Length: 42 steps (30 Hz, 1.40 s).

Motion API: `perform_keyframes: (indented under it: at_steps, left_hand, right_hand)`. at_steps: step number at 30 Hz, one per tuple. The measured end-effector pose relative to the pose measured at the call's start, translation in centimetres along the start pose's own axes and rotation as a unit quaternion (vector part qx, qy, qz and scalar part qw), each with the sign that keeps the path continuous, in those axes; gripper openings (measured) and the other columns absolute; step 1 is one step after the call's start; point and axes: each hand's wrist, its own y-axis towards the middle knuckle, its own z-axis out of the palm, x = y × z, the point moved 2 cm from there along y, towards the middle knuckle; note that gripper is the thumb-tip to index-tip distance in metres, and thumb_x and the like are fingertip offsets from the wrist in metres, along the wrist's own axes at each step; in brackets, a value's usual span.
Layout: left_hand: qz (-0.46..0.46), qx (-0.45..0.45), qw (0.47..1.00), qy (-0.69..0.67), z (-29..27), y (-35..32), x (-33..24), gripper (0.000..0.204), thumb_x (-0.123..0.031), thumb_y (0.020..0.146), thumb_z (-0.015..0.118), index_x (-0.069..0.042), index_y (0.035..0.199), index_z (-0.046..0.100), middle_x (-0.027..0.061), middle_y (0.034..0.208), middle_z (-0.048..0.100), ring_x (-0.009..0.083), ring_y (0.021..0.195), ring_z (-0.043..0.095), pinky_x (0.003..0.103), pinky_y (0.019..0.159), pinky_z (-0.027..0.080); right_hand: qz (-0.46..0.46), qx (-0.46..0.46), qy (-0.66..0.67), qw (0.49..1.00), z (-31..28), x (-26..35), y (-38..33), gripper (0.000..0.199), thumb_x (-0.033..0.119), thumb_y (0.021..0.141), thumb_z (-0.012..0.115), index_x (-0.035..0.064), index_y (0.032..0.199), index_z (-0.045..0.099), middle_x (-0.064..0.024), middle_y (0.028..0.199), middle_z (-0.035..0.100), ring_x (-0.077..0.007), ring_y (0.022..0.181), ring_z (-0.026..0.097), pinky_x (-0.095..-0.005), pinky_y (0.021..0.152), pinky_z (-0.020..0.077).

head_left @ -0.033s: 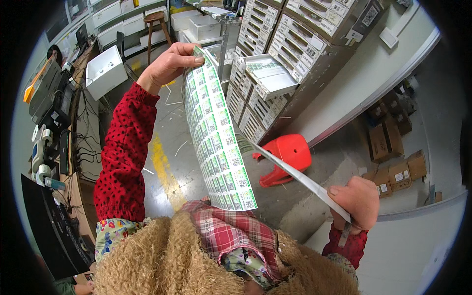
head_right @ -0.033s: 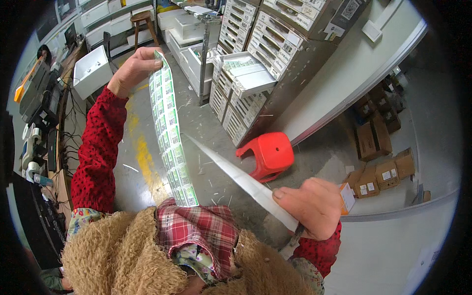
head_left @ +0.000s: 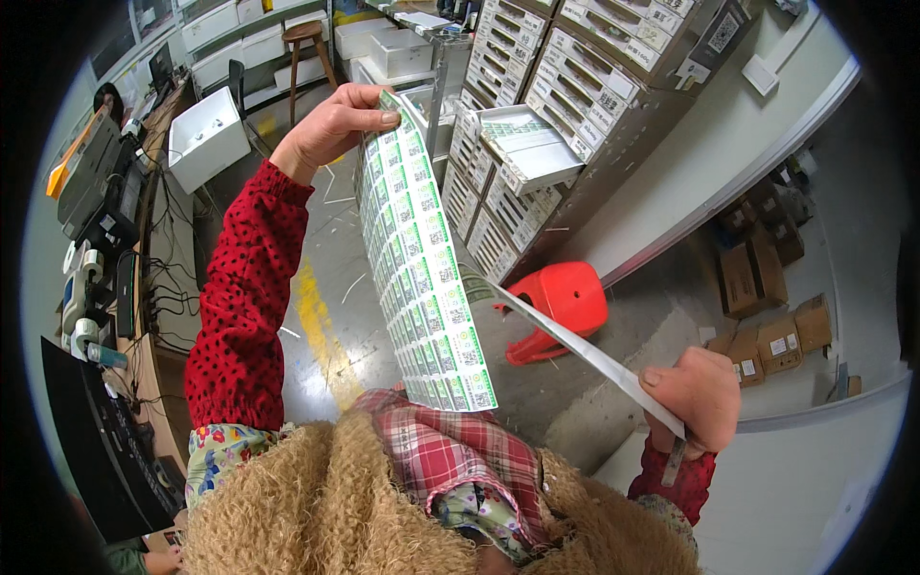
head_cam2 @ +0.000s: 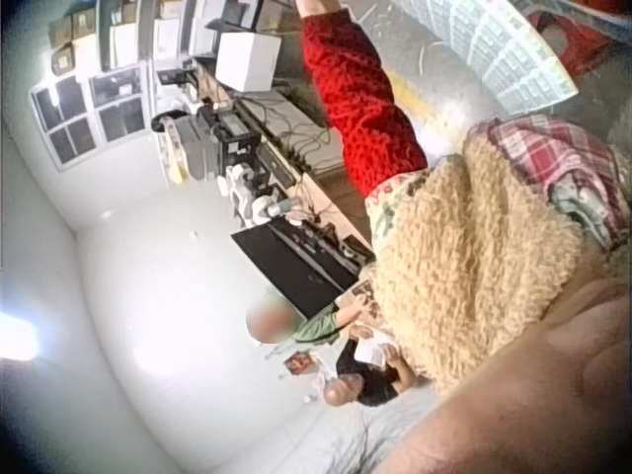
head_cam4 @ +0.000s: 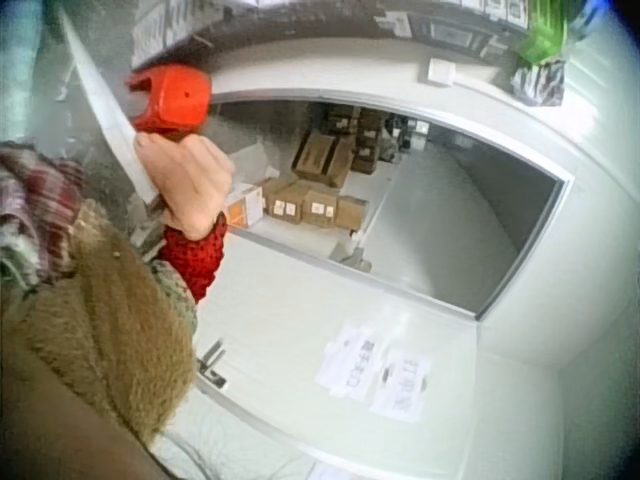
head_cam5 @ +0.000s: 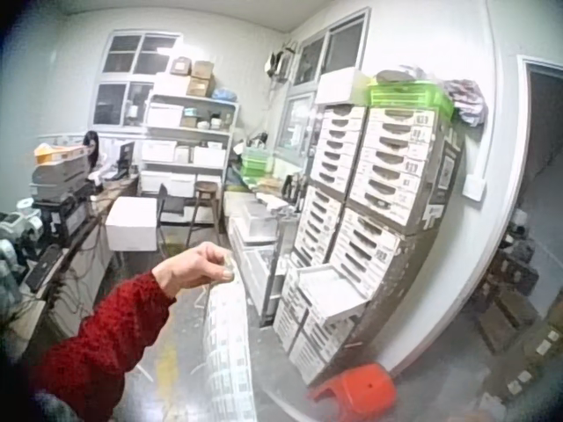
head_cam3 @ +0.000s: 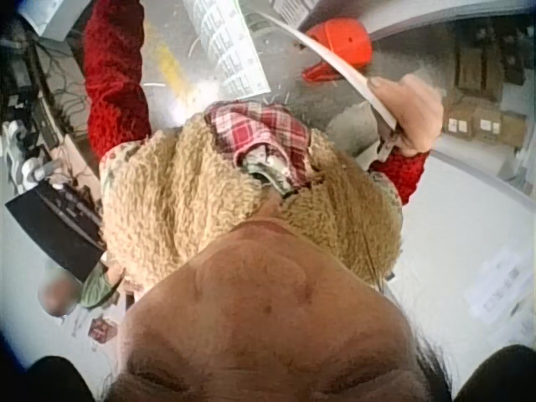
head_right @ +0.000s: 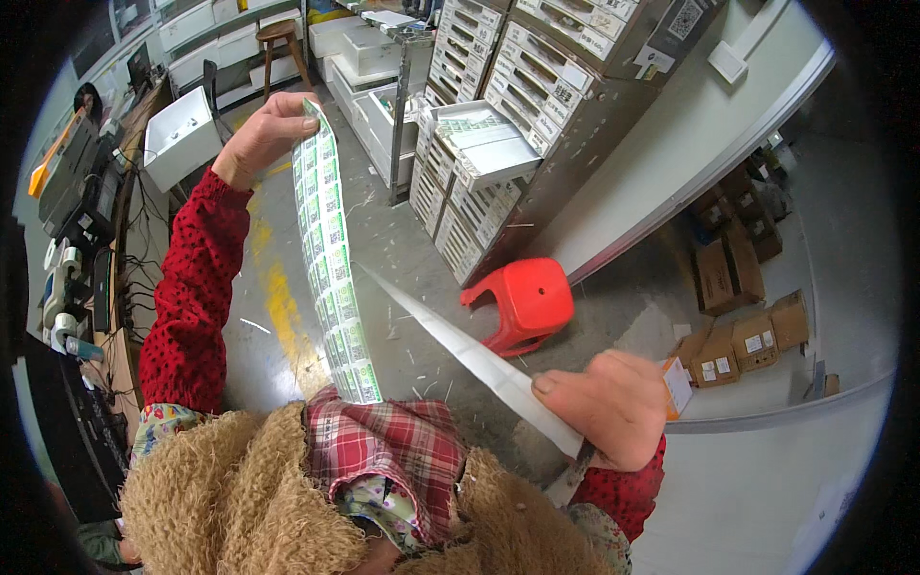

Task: The person writes on a sheet of grid paper, peels stickers from a large sheet, and sorts small boxes and labels into a white container while sitting at a desk.

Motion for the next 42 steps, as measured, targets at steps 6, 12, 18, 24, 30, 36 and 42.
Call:
perform_keyframes:
  at_steps: [6, 12, 18, 24, 30, 36, 42]
  left_hand:
    - [-0.012, -0.025, 0.999, -0.029, -0.9, -0.1, 2.5, 0.014, -0.014, 0.085, 0.065, -0.004, 0.094, 0.066, 0.0052, 0.087, 0.070, 0.0106, 0.077, 0.066, 0.025, 0.076, 0.050]
    - [-0.011, -0.021, 0.998, -0.062, -0.8, 1.1, 4.8, 0.013, -0.016, 0.084, 0.067, -0.005, 0.090, 0.063, 0.0098, 0.088, 0.071, 0.0146, 0.080, 0.068, 0.026, 0.076, 0.052]
    - [-0.022, -0.027, 0.998, -0.056, -1.5, -0.1, 6.2, 0.015, -0.018, 0.084, 0.068, -0.005, 0.090, 0.064, 0.0106, 0.090, 0.071, 0.0150, 0.082, 0.067, 0.027, 0.080, 0.050]
    - [-0.023, -0.017, 0.996, -0.086, -1.6, -0.4, 6.8, 0.021, -0.015, 0.084, 0.067, -0.002, 0.100, 0.066, 0.0035, 0.089, 0.069, 0.0096, 0.079, 0.063, 0.025, 0.079, 0.048]
    - [-0.031, -0.154, 0.970, 0.183, -0.4, -1.2, 8.5, 0.031, -0.016, 0.081, 0.071, -0.001, 0.108, 0.064, 0.0043, 0.098, 0.066, 0.0118, 0.088, 0.060, 0.028, 0.076, 0.048]
    - [-0.062, -0.241, 0.955, 0.160, 8.1, -12.6, 3.3, 0.021, -0.018, 0.090, 0.059, 0.001, 0.082, 0.061, 0.0030, 0.071, 0.059, 0.0098, 0.064, 0.054, 0.025, 0.060, 0.044]
    - [-0.206, -0.024, 0.968, 0.139, 14.7, -21.1, 7.2, 0.037, -0.032, 0.080, 0.074, 0.001, 0.096, 0.066, 0.0063, 0.083, 0.067, 0.0129, 0.072, 0.063, 0.025, 0.062, 0.050]
  right_hand:
    - [-0.009, -0.041, 0.090, 0.995, 0.9, -0.1, 0.5, 0.030, 0.014, 0.054, 0.065, 0.0003, 0.080, 0.068, -0.0091, 0.073, 0.068, -0.0151, 0.043, 0.042, -0.0279, 0.040, 0.0297]
    - [-0.043, -0.017, 0.089, 0.995, 0.1, 0.3, 0.6, 0.028, 0.013, 0.053, 0.065, -0.0011, 0.077, 0.066, -0.0106, 0.074, 0.068, -0.0149, 0.044, 0.045, -0.0272, 0.039, 0.0309]
    - [-0.117, 0.006, 0.152, 0.981, 0.7, -0.2, 1.0, 0.025, 0.013, 0.056, 0.066, -0.0025, 0.076, 0.065, -0.0137, 0.076, 0.068, -0.0149, 0.045, 0.046, -0.0270, 0.039, 0.0313]
    - [-0.116, 0.015, 0.163, 0.980, 0.7, 0.6, 1.8, 0.024, 0.012, 0.057, 0.066, -0.0026, 0.077, 0.064, -0.0143, 0.076, 0.068, -0.0161, 0.045, 0.046, -0.0269, 0.040, 0.0320]
    - [0.285, 0.051, 0.136, 0.948, 4.2, -0.7, 1.8, 0.015, 0.008, 0.077, 0.064, -0.0042, 0.085, 0.066, -0.0101, 0.072, 0.065, -0.0132, 0.058, 0.053, -0.0255, 0.052, 0.0393]
    - [0.455, -0.042, 0.362, 0.812, 8.9, -2.3, 0.1, 0.017, 0.005, 0.084, 0.062, -0.0060, 0.096, 0.067, -0.0050, 0.085, 0.067, -0.0075, 0.075, 0.056, -0.0219, 0.067, 0.0432]
    - [0.460, -0.012, 0.429, 0.777, 11.4, -2.2, 0.6, 0.020, 0.006, 0.086, 0.061, -0.0079, 0.099, 0.066, -0.0056, 0.087, 0.067, -0.0084, 0.076, 0.059, -0.0222, 0.067, 0.0453]
